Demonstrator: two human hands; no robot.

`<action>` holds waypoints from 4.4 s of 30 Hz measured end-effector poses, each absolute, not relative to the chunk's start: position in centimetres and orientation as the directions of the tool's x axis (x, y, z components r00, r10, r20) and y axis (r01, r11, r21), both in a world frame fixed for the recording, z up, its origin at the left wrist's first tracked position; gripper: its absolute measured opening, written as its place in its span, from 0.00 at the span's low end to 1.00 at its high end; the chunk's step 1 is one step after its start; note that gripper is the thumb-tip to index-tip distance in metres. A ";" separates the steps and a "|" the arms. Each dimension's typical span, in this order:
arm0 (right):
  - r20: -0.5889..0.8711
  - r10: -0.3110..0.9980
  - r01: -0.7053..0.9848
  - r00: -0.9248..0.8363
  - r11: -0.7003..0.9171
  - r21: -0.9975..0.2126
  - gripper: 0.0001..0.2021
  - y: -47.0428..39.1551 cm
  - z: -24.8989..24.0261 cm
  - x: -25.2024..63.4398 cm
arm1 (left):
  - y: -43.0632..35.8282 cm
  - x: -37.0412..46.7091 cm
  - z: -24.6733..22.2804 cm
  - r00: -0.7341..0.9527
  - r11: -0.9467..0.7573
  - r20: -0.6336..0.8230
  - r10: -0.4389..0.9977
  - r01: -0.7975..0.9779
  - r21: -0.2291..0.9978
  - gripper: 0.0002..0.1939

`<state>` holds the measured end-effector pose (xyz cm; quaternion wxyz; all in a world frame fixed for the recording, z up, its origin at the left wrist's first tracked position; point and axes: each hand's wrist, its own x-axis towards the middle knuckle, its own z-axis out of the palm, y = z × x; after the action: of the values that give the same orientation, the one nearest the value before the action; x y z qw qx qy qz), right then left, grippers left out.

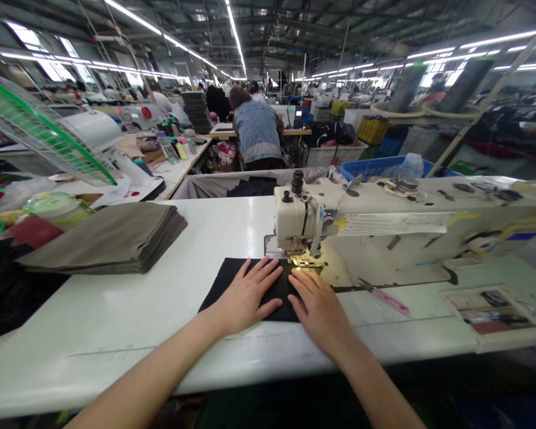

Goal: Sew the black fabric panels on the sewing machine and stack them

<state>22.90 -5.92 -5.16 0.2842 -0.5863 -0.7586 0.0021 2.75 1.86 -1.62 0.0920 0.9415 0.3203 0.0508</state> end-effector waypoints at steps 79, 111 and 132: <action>0.532 0.838 0.820 -0.121 0.387 -0.422 0.13 -7.2 -6.2 25.1 | 6.5 -2.0 0.2 -0.179 -0.363 0.574 0.799 0.616 0.699 0.32; 0.334 0.913 0.911 -0.233 0.325 -0.253 0.23 -7.8 -5.1 21.4 | -0.3 -2.9 -5.8 0.498 -0.537 0.261 0.827 0.838 0.102 0.40; 0.405 0.874 0.646 -0.270 0.476 -0.597 0.10 -3.4 -0.8 17.1 | -2.0 -1.7 -0.9 0.375 -0.478 0.310 0.874 0.542 0.691 0.05</action>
<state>17.07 -3.44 -0.75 0.3584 -0.4866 -0.7807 0.1590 -1.74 -1.97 -0.87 0.2473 0.7914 0.4471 0.3355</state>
